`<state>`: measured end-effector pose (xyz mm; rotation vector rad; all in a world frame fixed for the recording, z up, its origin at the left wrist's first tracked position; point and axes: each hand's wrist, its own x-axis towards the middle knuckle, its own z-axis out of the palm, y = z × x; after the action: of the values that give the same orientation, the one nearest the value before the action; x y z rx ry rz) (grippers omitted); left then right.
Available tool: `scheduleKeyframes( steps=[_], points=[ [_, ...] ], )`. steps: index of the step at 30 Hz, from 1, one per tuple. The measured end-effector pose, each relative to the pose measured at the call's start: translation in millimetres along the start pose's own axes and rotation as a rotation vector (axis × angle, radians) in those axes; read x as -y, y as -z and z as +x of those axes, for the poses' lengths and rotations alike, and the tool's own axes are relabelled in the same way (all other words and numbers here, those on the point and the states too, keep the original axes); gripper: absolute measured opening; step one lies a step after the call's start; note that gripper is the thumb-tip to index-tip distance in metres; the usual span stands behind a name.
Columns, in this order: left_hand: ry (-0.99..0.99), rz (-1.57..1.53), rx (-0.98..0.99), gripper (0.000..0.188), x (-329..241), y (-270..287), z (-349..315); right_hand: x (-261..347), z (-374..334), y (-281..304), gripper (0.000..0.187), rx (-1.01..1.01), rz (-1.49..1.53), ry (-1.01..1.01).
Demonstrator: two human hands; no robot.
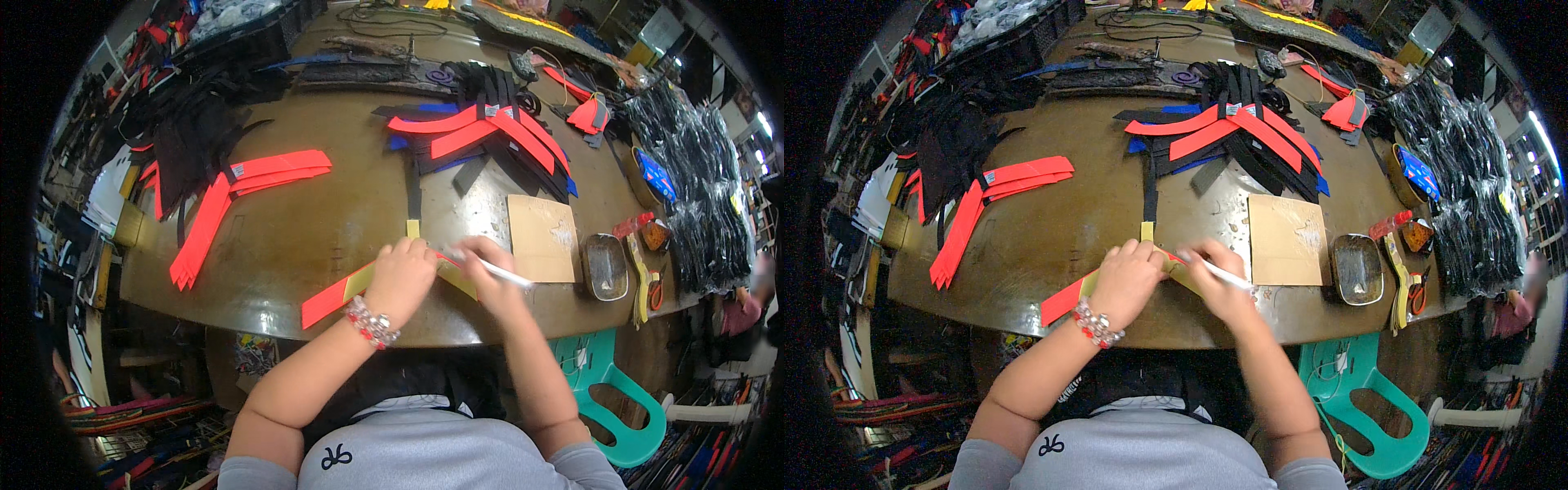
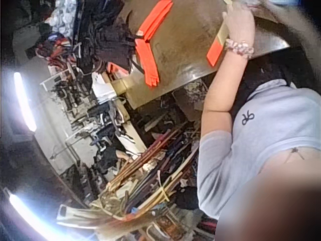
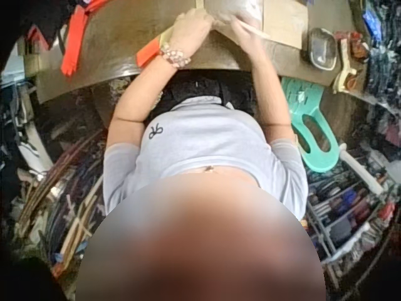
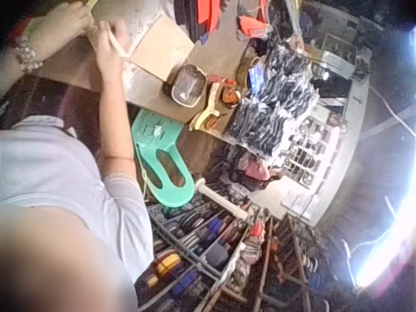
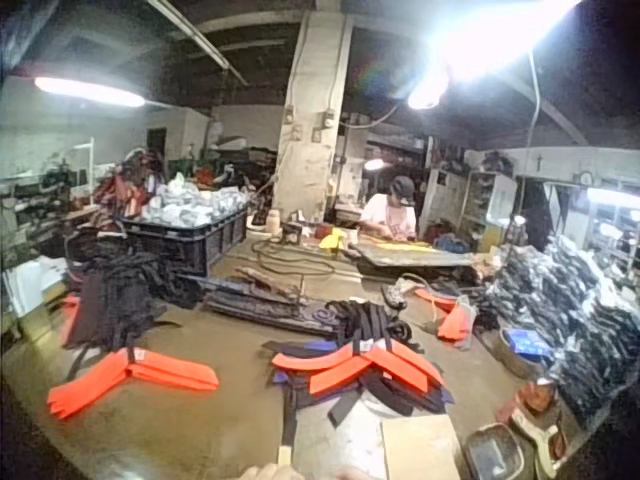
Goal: The person assembles red and black fabric strips by attaching small black pieces to the red strips and then uses a white marker to draw lines on the assembled pieces. The person handles the fabric strips one at a time and places the marked pieces on the table.
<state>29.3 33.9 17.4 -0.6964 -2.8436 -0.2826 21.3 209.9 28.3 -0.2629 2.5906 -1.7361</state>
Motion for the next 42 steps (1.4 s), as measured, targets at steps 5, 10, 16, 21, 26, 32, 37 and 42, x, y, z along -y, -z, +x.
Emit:
scheduleKeyframes(
  steps=[5, 10, 16, 21, 26, 32, 37, 42],
  points=[
    [0.071, -0.41, -0.045, 0.026, 48.1, 21.4, -40.7, -18.1, 14.9, -63.9, 0.016, -0.116, -0.448, 0.343],
    [0.078, -0.171, -0.079, 0.03, 47.3, 26.5, -86.6, -12.6, 15.7, -58.2, 0.013, -0.077, -0.441, 0.313],
    [0.118, 0.251, 0.031, 0.047, -0.8, 12.9, -92.9, 36.1, 16.4, -96.1, 0.023, -0.053, -0.07, 0.176],
    [0.184, -0.042, 0.055, 0.073, -9.5, 3.0, -107.0, 57.3, 19.1, -124.1, 0.027, 0.111, -0.229, -0.007],
    [0.163, -0.546, -0.039, 0.065, -0.6, -10.6, -112.2, 65.0, -14.2, -141.4, 0.025, 0.231, -0.433, 0.341],
    [0.21, -0.052, 0.068, 0.062, 12.6, 18.0, -81.4, 55.3, 63.2, -79.1, 0.014, 0.185, 0.354, 0.116],
    [0.246, -0.308, -0.09, 0.035, 50.1, 21.2, -36.9, 30.2, 192.5, 39.4, 0.033, -0.414, -0.313, 0.571],
    [0.556, -0.661, -0.059, 0.031, 96.5, 42.0, -12.8, -10.6, 244.2, 75.8, 0.039, -0.138, -0.987, 0.36]
  ],
)
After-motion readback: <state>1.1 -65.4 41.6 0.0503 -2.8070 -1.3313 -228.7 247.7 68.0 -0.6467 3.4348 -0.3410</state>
